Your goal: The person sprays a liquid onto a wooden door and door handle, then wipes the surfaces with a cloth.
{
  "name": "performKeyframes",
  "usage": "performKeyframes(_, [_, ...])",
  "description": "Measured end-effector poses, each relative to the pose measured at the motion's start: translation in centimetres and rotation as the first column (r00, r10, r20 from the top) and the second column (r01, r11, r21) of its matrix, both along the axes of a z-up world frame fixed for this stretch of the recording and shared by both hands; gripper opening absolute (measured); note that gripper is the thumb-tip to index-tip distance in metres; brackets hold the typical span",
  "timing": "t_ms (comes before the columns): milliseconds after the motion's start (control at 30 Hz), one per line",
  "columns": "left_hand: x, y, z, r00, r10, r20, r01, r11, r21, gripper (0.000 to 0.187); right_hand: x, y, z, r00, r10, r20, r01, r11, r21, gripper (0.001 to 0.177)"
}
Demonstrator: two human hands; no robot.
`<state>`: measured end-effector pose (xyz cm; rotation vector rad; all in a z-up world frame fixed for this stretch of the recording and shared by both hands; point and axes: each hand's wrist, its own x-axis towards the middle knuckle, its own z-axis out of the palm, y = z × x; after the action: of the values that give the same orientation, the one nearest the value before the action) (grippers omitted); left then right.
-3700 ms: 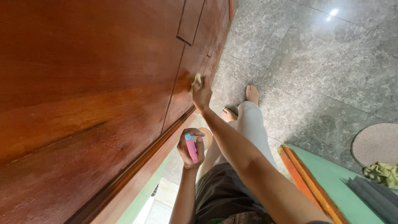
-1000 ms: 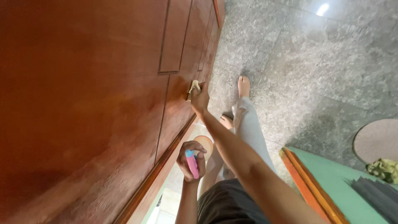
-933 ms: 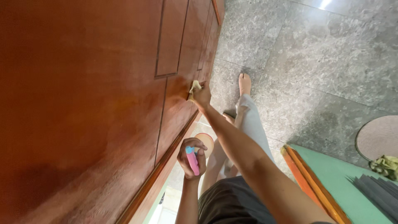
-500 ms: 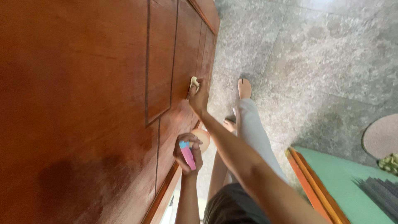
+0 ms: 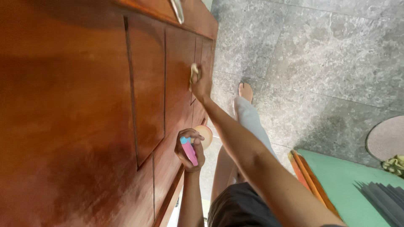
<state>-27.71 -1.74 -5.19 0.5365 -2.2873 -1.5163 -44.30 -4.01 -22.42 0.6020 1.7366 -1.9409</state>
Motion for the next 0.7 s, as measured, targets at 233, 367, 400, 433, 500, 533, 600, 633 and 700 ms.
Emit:
performKeyframes(233, [-3.1,-0.1,-1.2,0.999,0.020,0.037,-0.020,1.000,0.005,0.023,-5.0,-1.2,0.6,0.977,-0.197,-0.086,0.174,0.960,-0.219,0.018])
performKeyframes(367, [-4.2,-0.1,-1.4,0.999,0.040,0.027,-0.041,0.998,0.043,0.021,-3.8,-1.7,2.2,0.813,-0.145,-0.564,0.253,0.960,0.119,0.021])
performKeyframes(400, [-4.0,-0.1,-1.2,0.997,0.052,0.054,-0.055,0.996,0.067,0.021,-1.9,-1.3,1.8,0.912,-0.150,-0.380,0.186,0.981,0.059,0.025])
performKeyframes(433, [-4.3,-0.2,-1.7,0.999,0.040,0.027,-0.040,0.999,0.023,0.020,-1.5,-0.6,0.4,0.966,-0.136,-0.218,0.133,0.991,-0.025,0.028])
performKeyframes(500, [-4.2,-0.2,-1.6,1.000,0.017,0.001,-0.017,0.998,-0.063,0.018,0.0,0.8,-2.8,0.985,0.072,-0.156,-0.064,0.996,0.058,0.030])
performKeyframes(533, [-4.4,-0.4,-1.7,1.000,0.020,0.017,-0.019,0.998,-0.059,0.017,1.0,1.6,-4.2,0.942,0.252,-0.220,-0.197,0.950,0.244,0.029])
performKeyframes(600, [-3.9,-0.5,-2.5,0.998,0.036,0.050,-0.033,0.998,-0.050,0.015,4.4,3.2,-6.3,0.830,0.537,-0.151,-0.476,0.823,0.310,0.030])
performKeyframes(633, [-3.9,-0.3,-2.8,0.998,0.048,0.048,-0.047,0.999,-0.023,0.015,5.2,4.1,-7.0,0.779,0.619,-0.100,-0.598,0.782,0.179,0.033])
performKeyframes(700, [-3.8,0.1,-3.3,0.996,0.072,0.044,-0.074,0.997,0.031,0.015,6.9,5.9,-8.1,0.637,0.770,-0.045,-0.769,0.630,-0.107,0.040])
